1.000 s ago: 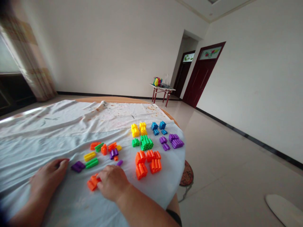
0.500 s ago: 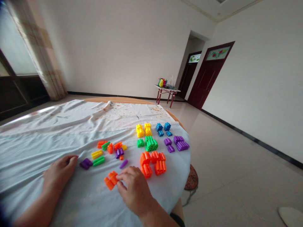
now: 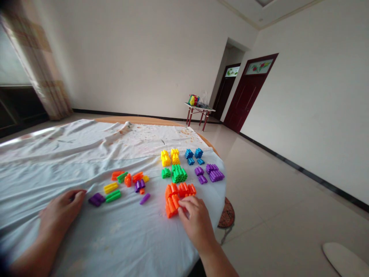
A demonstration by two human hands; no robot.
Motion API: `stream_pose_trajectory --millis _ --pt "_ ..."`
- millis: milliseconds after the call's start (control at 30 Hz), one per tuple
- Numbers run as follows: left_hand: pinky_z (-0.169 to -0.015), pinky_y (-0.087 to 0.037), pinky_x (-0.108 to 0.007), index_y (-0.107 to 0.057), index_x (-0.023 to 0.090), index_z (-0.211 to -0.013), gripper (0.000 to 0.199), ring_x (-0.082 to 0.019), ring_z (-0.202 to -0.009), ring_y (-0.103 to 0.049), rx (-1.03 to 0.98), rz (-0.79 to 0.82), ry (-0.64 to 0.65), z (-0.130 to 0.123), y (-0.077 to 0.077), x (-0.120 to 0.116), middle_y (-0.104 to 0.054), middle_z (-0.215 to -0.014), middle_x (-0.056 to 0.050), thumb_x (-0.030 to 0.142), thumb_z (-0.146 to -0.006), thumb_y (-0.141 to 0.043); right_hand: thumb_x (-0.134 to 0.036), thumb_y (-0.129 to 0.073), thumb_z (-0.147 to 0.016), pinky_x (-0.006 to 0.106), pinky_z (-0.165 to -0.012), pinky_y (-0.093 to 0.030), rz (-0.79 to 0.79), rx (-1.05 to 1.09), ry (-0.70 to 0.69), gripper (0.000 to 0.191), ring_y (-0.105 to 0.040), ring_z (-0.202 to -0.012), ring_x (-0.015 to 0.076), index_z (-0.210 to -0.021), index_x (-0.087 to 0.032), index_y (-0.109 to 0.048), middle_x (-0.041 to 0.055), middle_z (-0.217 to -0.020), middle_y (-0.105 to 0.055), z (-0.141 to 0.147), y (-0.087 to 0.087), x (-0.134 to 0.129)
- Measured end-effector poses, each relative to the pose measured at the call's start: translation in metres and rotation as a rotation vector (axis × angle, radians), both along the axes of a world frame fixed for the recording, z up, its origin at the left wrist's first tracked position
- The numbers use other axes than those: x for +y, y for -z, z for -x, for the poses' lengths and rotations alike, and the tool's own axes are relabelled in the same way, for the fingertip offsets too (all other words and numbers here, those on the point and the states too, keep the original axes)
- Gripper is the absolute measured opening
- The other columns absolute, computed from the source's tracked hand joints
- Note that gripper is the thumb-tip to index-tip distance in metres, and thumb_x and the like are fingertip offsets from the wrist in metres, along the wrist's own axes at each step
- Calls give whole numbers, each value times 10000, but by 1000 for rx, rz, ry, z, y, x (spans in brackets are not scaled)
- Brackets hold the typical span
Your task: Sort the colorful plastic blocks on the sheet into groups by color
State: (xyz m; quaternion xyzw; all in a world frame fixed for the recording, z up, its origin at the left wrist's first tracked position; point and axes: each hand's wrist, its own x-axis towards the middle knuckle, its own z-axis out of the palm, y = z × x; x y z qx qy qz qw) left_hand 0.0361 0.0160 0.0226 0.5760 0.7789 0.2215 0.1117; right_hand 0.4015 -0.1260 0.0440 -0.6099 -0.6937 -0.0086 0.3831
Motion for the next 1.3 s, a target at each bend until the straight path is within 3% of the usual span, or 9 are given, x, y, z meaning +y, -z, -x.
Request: stream_pose_trajectory --millis 300,467,600,700,833,1033,1167,1300 --pt "-948 -352 -485 -638 212 -1050 488 -326 -1148 -508 -7 19 -14 -1 -4 -3 -639 -1168 -128 460 -840 -273 -160 -573 -832 361 -803 -513 48 -37 13 121 -628 -855 209 -864 -205 -680 63 -879 -680 3 1 3" --pt "-949 -356 -483 -635 212 -1068 502 -327 -1158 -503 -13 15 -14 -2 -5 -4 -632 -1182 -125 461 -844 -260 -225 -571 -855 379 -830 -513 -22 25 7 132 -625 -896 220 -932 -211 -677 79 -931 -677 10 -11 0" --pt "-949 -355 -506 -644 208 -1057 509 -340 -1147 -508 -10 6 -13 -2 -4 -5 -638 -1166 -132 463 -844 -258 -207 -529 -878 359 -868 -505 -58 94 -115 159 -613 -930 198 -957 -219 -666 72 -945 -665 43 -29 4" --pt "-949 -361 -510 -644 200 -1044 512 -339 -1131 -520 -15 -7 -11 -2 -4 -6 -647 -1146 -135 468 -844 -256 -184 -574 -847 335 -885 -498 -1 125 -269 193 -593 -965 182 -1018 -225 -655 57 -986 -653 79 -32 20" --pt "-964 -357 -509 -649 205 -1038 499 -336 -1137 -521 -28 -19 -13 -2 -4 -6 -650 -1142 -129 467 -842 -271 -162 -619 -794 351 -949 -459 29 161 -307 296 -552 -1036 196 -1088 -193 -631 80 -1077 -616 119 -15 57" --pt "-947 -362 -493 -651 210 -1028 484 -336 -1123 -535 -45 -10 -13 0 -6 -7 -661 -1124 -123 444 -842 -270 -142 -650 -742 410 -945 -425 92 85 -125 398 -508 -1089 247 -1136 -178 -600 114 -1143 -582 142 20 109" --pt "-941 -358 -489 -646 207 -1038 498 -339 -1136 -527 -64 -4 1 0 -7 -9 -661 -1124 -128 445 -844 -254 -100 -611 -770 390 -916 -423 129 43 -62 283 -514 -1050 238 -1040 -180 -635 101 -1065 -610 142 29 119" --pt "-948 -351 -487 -652 215 -1032 505 -337 -1130 -531 -53 -17 1 2 -4 -7 -663 -1120 -126 458 -841 -252 -115 -626 -780 344 -903 -423 101 44 -134 226 -516 -1012 207 -992 -193 -648 73 -1026 -608 143 33 116"
